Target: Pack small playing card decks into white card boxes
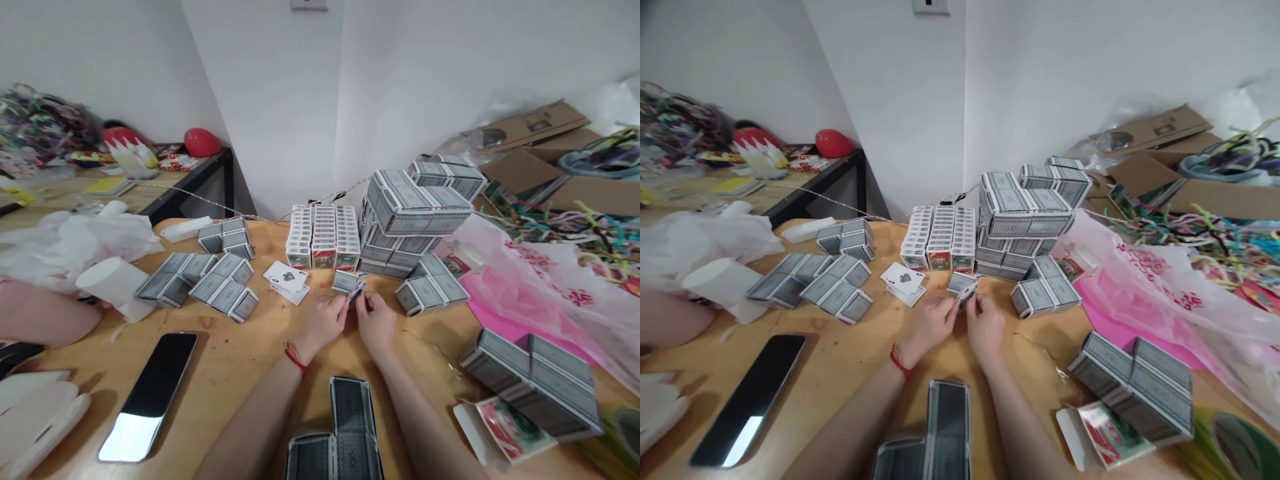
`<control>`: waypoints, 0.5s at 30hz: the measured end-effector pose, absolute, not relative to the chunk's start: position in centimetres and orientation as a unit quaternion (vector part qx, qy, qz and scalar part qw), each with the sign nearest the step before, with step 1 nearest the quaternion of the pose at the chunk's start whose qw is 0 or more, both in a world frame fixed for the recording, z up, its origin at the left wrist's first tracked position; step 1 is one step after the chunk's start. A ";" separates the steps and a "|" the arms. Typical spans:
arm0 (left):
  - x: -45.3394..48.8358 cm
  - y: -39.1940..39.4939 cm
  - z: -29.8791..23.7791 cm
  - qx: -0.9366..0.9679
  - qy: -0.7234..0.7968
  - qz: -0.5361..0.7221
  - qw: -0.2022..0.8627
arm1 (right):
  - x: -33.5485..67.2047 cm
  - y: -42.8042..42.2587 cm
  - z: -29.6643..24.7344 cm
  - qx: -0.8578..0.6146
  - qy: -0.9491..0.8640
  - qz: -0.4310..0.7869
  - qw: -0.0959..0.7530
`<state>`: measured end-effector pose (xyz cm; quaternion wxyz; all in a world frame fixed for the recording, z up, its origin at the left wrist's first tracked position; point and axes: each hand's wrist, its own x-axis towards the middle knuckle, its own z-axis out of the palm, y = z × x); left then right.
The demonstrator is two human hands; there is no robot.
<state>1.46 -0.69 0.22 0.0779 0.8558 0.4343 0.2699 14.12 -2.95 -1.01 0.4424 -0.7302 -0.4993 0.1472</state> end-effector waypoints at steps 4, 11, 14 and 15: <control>1.6 -0.7 0.2 0.822 0.473 0.301 0.103 | 14.2 -2.6 -0.8 -0.695 -0.473 0.204 0.501; 1.6 -0.2 0.0 0.748 0.537 0.352 0.170 | 14.5 -2.1 -1.1 -0.624 -0.498 0.328 0.506; 1.5 -0.1 0.1 0.740 0.541 0.359 0.176 | 14.3 -2.2 -1.4 -0.634 -0.526 0.310 0.474; 1.5 0.0 0.1 0.739 0.541 0.361 0.176 | 14.3 -2.3 -1.4 -0.639 -0.533 0.305 0.464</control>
